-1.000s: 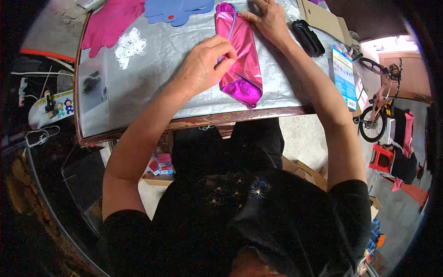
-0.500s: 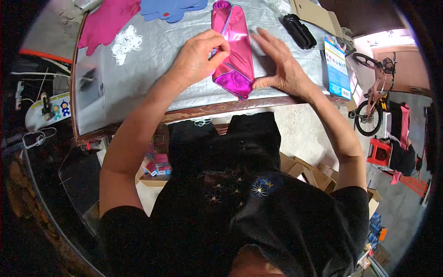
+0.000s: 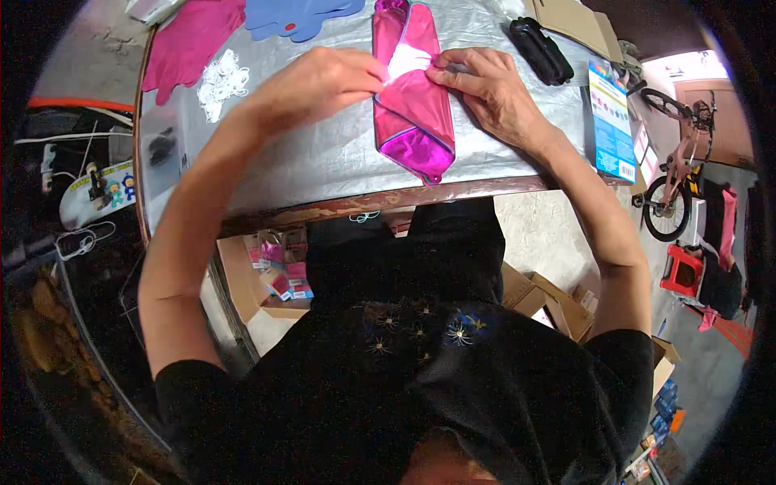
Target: Folding colorful metallic sheets and attaching them to cardboard templates.
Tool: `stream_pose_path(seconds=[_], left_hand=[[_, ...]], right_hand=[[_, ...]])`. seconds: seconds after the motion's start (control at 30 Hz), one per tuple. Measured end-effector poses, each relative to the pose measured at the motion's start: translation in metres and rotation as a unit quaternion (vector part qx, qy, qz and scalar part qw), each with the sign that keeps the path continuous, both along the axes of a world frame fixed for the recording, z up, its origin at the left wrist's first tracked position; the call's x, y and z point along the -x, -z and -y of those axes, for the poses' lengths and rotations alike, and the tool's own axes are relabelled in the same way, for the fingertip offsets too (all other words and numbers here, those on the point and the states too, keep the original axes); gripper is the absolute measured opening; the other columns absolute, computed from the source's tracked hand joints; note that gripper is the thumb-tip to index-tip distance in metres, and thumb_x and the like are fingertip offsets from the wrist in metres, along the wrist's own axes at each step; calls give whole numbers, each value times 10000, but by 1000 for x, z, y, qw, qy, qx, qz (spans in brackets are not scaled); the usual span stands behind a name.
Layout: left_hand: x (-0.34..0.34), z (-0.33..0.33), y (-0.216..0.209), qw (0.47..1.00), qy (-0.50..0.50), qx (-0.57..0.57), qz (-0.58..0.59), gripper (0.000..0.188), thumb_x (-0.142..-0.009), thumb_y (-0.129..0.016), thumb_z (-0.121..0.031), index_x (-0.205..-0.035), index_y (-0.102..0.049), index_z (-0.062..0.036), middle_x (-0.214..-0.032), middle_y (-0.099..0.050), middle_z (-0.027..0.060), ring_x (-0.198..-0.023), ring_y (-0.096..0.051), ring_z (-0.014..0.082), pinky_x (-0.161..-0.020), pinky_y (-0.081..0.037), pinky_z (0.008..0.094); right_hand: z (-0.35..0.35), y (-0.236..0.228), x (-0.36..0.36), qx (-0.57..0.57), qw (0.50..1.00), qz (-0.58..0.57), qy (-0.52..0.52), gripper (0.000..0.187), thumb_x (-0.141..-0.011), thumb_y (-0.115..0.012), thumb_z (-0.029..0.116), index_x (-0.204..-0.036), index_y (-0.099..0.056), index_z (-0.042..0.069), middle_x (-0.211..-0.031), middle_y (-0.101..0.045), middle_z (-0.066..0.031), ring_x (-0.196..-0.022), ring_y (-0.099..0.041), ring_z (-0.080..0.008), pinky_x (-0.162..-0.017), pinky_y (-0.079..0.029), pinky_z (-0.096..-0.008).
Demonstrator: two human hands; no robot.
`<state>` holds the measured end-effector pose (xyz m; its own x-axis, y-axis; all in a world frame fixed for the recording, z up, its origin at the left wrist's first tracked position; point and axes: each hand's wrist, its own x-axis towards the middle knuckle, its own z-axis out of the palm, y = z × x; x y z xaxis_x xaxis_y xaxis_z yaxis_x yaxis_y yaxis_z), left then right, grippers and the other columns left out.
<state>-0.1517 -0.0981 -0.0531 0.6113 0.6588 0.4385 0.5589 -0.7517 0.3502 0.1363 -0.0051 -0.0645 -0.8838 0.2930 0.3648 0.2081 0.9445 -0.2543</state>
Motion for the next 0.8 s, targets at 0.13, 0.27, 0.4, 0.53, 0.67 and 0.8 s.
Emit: stream_pose_path(seconds=[0.13, 0.27, 0.4, 0.53, 0.67, 0.8], left_hand=[[0, 0, -17, 984, 53, -8, -171, 92, -826, -646, -62, -895, -672, -6, -842, -640, 114, -867, -689, 275, -766, -582, 393], [-14, -2, -30, 938, 57, -27, -342, 67, -798, -639, -60, -854, -644, -24, -837, -615, 98, -870, -676, 265, -734, -581, 380], [-18, -4, -33, 946, 82, -88, -300, 61, -795, -643, -64, -817, -620, -12, -817, -603, 89, -875, -672, 261, -704, -576, 359], [-4, 5, -8, 979, 26, -51, -193, 166, -776, -684, -81, -934, -669, -31, -1005, -680, 79, -942, -678, 235, -791, -577, 348], [-8, 33, 10, 995, -85, -48, -8, 150, -789, -712, -75, -935, -693, -45, -992, -712, 61, -915, -685, 247, -813, -559, 367], [-18, 62, 17, 985, -168, -27, 23, 141, -809, -717, -78, -950, -719, -75, -1029, -735, 34, -936, -679, 237, -856, -511, 370]], right_hand=[[-2, -1, 1, 4, 1000, 10, 1, 428, -876, -655, 32, -1280, -699, 165, -1250, -642, -55, -1162, -571, -261, -1001, -384, -395], [0, -5, 3, 10, 1000, 25, -1, 430, -873, -648, 25, -1277, -700, 164, -1218, -656, -48, -1154, -574, -255, -1001, -376, -403], [3, -9, 3, 6, 999, 38, 6, 427, -871, -639, 18, -1270, -701, 157, -1188, -669, -43, -1144, -586, -252, -1015, -363, -416], [8, -9, 2, 14, 999, 36, 18, 388, -868, -645, 27, -1232, -712, 143, -1190, -679, -38, -1177, -591, -253, -1074, -326, -452], [11, -8, -2, 34, 999, 7, 8, 325, -878, -667, 65, -1191, -719, 137, -1197, -698, -29, -1242, -579, -249, -1131, -267, -499], [19, -5, -2, 29, 1000, -8, -8, 292, -882, -696, 111, -1173, -715, 136, -1194, -715, -15, -1294, -557, -252, -1159, -219, -525]])
